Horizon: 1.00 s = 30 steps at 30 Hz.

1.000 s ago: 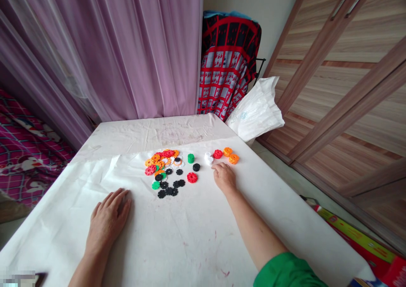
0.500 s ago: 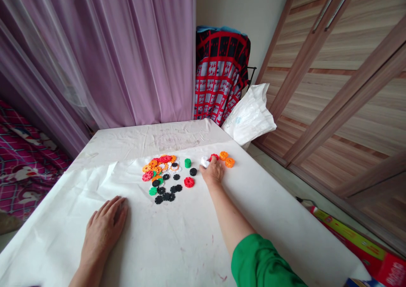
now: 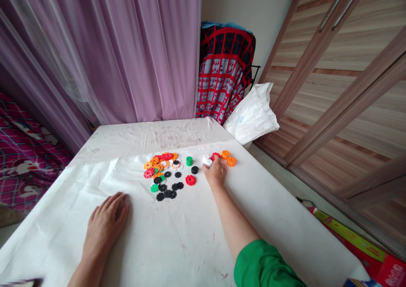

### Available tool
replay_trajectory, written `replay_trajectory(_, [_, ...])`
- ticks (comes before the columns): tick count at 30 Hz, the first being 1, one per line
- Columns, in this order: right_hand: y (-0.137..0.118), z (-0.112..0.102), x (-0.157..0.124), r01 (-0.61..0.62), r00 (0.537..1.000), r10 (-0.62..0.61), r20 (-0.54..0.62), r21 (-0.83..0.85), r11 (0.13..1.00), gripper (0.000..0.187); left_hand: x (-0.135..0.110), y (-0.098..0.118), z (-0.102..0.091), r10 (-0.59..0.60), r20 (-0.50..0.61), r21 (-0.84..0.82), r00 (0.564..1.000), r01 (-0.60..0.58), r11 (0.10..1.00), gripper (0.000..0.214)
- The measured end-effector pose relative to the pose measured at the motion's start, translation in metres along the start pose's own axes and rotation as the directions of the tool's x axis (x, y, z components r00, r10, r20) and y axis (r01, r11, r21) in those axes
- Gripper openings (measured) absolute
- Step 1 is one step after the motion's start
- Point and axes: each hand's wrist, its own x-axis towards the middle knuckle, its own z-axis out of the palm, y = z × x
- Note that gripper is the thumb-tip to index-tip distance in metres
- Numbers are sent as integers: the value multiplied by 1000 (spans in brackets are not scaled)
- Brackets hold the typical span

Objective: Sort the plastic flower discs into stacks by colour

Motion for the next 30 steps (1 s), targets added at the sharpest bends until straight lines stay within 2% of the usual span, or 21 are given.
replay_trajectory(4, [15, -3, -14, 31, 999, -29, -21, 95, 995, 52, 0, 0, 0, -6, 7, 11, 1000, 6, 1000, 52])
replay_trajectory(8, [32, -12, -38, 154, 988, -153, -23, 131, 979, 45, 1, -1, 0, 6, 16, 17, 1000, -6, 1000, 53])
replay_trajectory(12, [41, -26, -63, 309, 947, -317, 52, 121, 943, 32, 0, 4, -4, -10, 49, 46, 999, 7, 999, 54])
replay_trajectory(16, [45, -35, -75, 390, 907, -407, 112, 149, 909, 23, -6, 22, -10, -79, 107, 104, 991, 67, 992, 56])
replay_trajectory(20, [45, -36, -74, 417, 888, -441, 133, 173, 892, 23, -16, 43, -13, -177, 143, 153, 974, 155, 976, 59])
replay_trajectory(23, [45, -35, -72, 431, 878, -461, 133, 200, 880, 22, -22, 54, -13, -209, 164, 152, 964, 185, 971, 60])
replay_trajectory(30, [44, -37, -74, 421, 874, -464, 144, 250, 872, 24, -28, 57, -11, -243, 197, 174, 950, 210, 962, 62])
